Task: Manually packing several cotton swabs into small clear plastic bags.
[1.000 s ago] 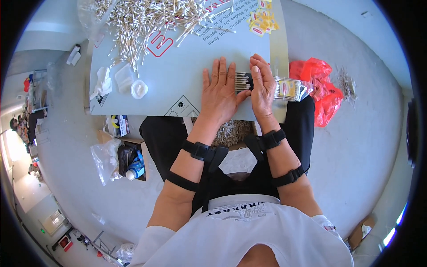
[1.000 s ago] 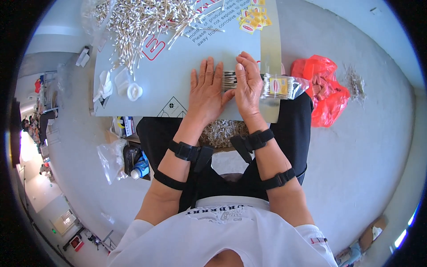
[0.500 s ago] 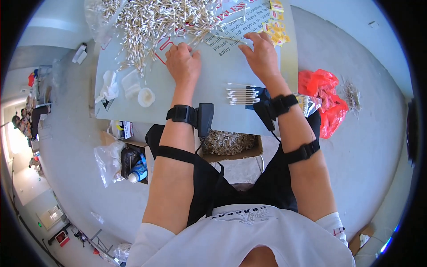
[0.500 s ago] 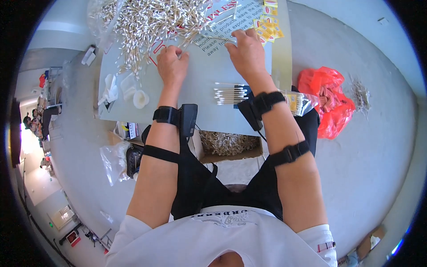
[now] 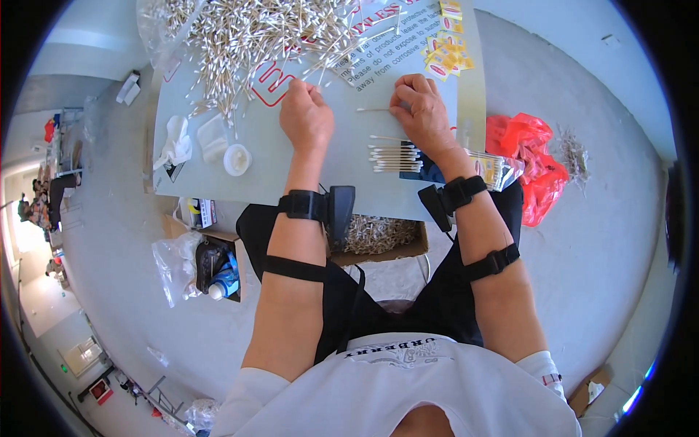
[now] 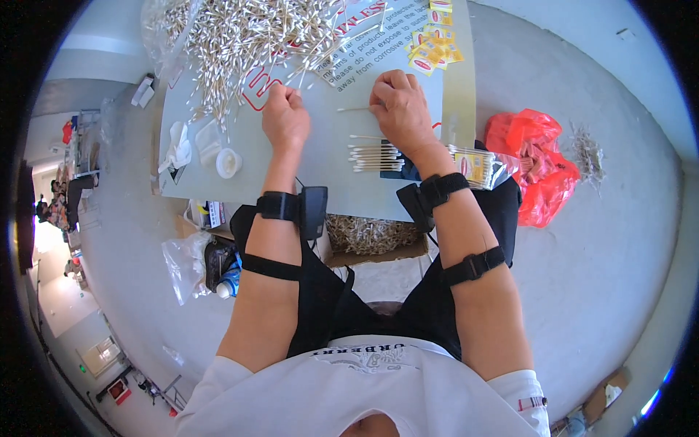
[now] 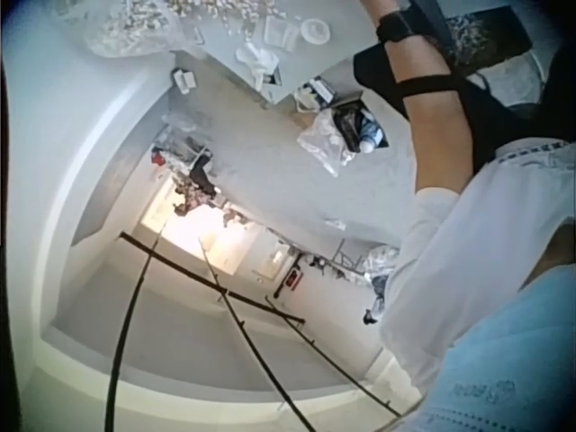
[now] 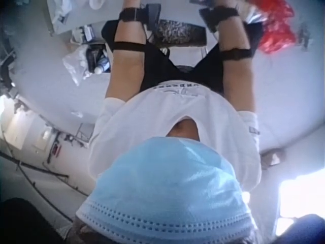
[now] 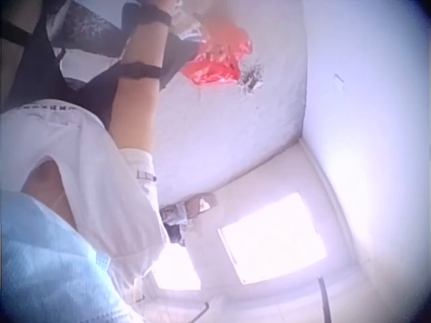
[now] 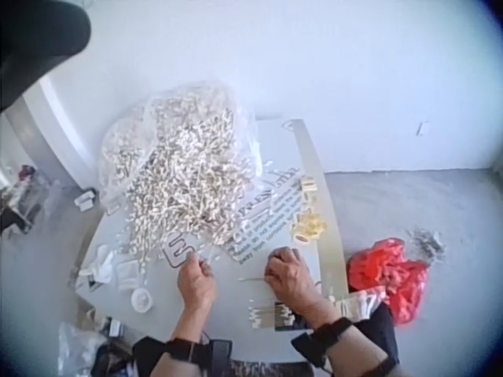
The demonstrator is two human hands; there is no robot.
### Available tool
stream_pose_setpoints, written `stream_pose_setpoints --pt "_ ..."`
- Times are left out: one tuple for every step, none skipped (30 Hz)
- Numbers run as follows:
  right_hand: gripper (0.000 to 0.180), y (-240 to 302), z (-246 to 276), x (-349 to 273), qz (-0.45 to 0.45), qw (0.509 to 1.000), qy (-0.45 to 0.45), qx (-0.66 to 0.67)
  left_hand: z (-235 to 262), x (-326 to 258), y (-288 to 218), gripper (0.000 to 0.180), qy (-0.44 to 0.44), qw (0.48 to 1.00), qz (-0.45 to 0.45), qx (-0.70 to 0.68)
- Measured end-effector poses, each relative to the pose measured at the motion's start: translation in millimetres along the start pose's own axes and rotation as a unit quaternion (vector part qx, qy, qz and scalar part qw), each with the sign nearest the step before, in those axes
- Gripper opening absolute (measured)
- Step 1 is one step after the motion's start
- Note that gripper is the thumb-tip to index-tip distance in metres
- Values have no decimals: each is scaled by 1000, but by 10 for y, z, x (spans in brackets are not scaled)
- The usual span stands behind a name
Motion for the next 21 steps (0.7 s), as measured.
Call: stream_pose_setpoints --pt "9 -13 22 -4 -1 1000 -2 -2 -1 36 -7 11 9 995 74 -63" --pt "9 -27 41 -8 -5 1000 3 0 23 62 -26 11 11 995 73 -65" --pt "9 -36 50 -12 -9 1000 8 4 42 87 -29 13 30 995 36 -88" --pt "9 -46 58 -10 -9 1000 7 4 47 98 -47 15 49 993 -1 -111" --pt "8 -55 65 -4 -5 1000 8 9 29 91 -70 15 50 992 -2 -112" --pt "8 -52 58 0 0 1000 11 16 6 68 -117 15 58 991 -97 -74" --pt "8 -49 57 -5 0 1000 11 17 -19 41 -161 16 66 979 -191 -35" --pt "7 -43 57 -15 1 1000 14 19 -38 25 -172 16 65 979 -191 -34" --pt "7 -40 62 -20 2 1000 17 21 -57 6 -175 17 39 981 -188 -9" --pt "7 -37 61 -19 3 1000 17 21 -68 1 -170 18 12 983 -184 16" --pt "7 -31 54 -16 4 1000 17 23 -79 6 -159 18 12 983 -184 16" --pt "6 -35 59 -16 4 1000 17 24 -101 10 -172 17 30 980 -193 33" --pt "6 -38 66 -19 4 1000 17 22 -121 17 -183 16 49 977 -202 51" --pt "7 -42 71 -24 -2 1000 18 21 -142 42 -196 16 49 977 -202 49" --pt "7 -45 67 -25 -7 1000 18 23 -152 95 -204 14 77 983 -161 48" --pt "7 -45 61 -26 -6 1000 18 24 -147 135 -202 12 104 986 -120 47" --pt "8 -43 52 -24 2 999 18 28 -104 182 -194 12 103 986 -120 49" --pt "9 -63 61 -33 8 999 17 28 -90 213 -190 11 189 978 -69 -58" --pt "9 -91 71 -37 5 1000 16 26 -86 205 -208 10 272 948 -16 -162" --pt "9 -113 84 -41 22 999 16 29 -88 167 -249 10 275 947 -17 -163" --pt "10 -101 87 -43 41 998 18 34 -89 113 -285 9 276 947 -100 -131"
Point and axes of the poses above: each hand's wrist, its own x-axis towards the middle knuckle, its own z-axis out of the back of the hand, y = z × x, the point moved 2 cm from there along x, towards the middle knuckle, and after that the axes turned 14 degrees about -y, right-handed, at the moved point
